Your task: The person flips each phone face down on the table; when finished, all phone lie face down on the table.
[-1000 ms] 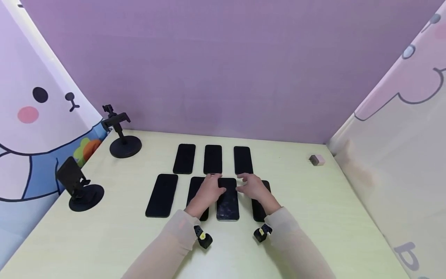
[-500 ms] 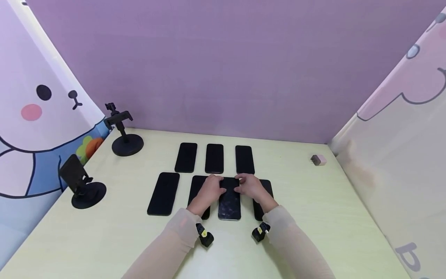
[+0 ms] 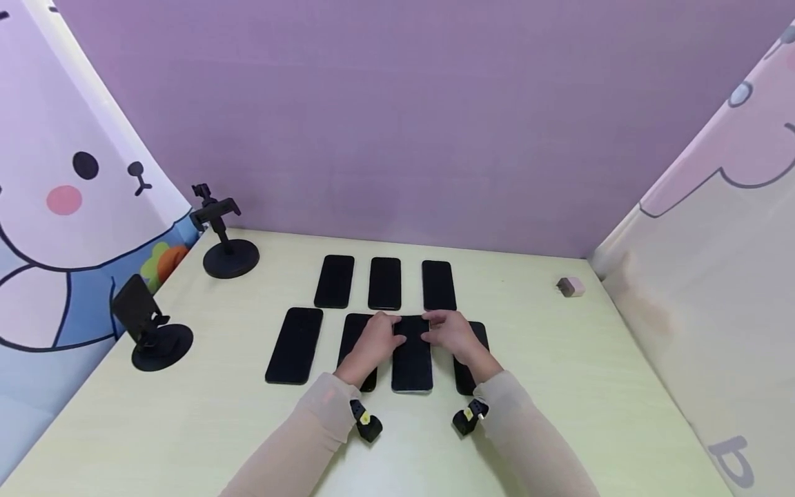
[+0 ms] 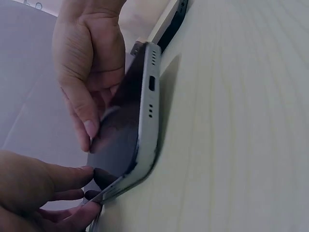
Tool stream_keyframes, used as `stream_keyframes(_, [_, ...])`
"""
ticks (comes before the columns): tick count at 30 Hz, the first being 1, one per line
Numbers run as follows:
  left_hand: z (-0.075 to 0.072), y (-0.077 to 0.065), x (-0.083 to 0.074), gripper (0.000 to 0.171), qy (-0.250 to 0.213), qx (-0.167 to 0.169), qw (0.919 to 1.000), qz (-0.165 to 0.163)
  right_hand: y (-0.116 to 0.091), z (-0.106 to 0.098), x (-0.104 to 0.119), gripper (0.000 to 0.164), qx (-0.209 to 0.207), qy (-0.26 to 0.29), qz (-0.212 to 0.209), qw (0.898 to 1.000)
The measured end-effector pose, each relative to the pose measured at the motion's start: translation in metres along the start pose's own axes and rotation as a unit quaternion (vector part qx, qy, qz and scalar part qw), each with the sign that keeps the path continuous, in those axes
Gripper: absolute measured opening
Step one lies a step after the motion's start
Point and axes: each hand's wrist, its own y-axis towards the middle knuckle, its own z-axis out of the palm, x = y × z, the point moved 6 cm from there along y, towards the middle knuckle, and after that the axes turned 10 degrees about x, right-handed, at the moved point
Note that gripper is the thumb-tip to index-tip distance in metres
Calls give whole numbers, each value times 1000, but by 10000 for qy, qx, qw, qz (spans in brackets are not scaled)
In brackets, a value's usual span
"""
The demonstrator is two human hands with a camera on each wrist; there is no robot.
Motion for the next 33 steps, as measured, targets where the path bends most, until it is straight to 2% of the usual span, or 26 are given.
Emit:
stream_keyframes(5, [0, 0, -1, 39, -233, -24, 9997, -47, -3, -5, 5, 40, 12, 264, -181, 9995])
stream_keyframes(10, [0, -1, -6, 39, -540, -101, 9984, 95, -5, -10, 8, 41, 236, 624, -387, 9970])
stream_keyframes(15, [4, 1, -6, 40, -993, -250, 9944, 279, -7, -12, 7, 44, 464, 1303, -533, 9889])
stream_keyframes(20, [6, 1, -8, 37, -1408, -491, 9869, 615, -10, -11, 9, 47, 712, 2032, -622, 9746])
stream_keyframes(26, [3, -2, -12, 37, -1806, -688, 9782, 763, -10, -9, 13, 48, 927, 2101, -866, 9694])
stream_keyframes(33, [4, -1, -15, 34, -2641, -813, 9578, 786, -10, -5, 14, 48, 913, 2021, -1004, 9699])
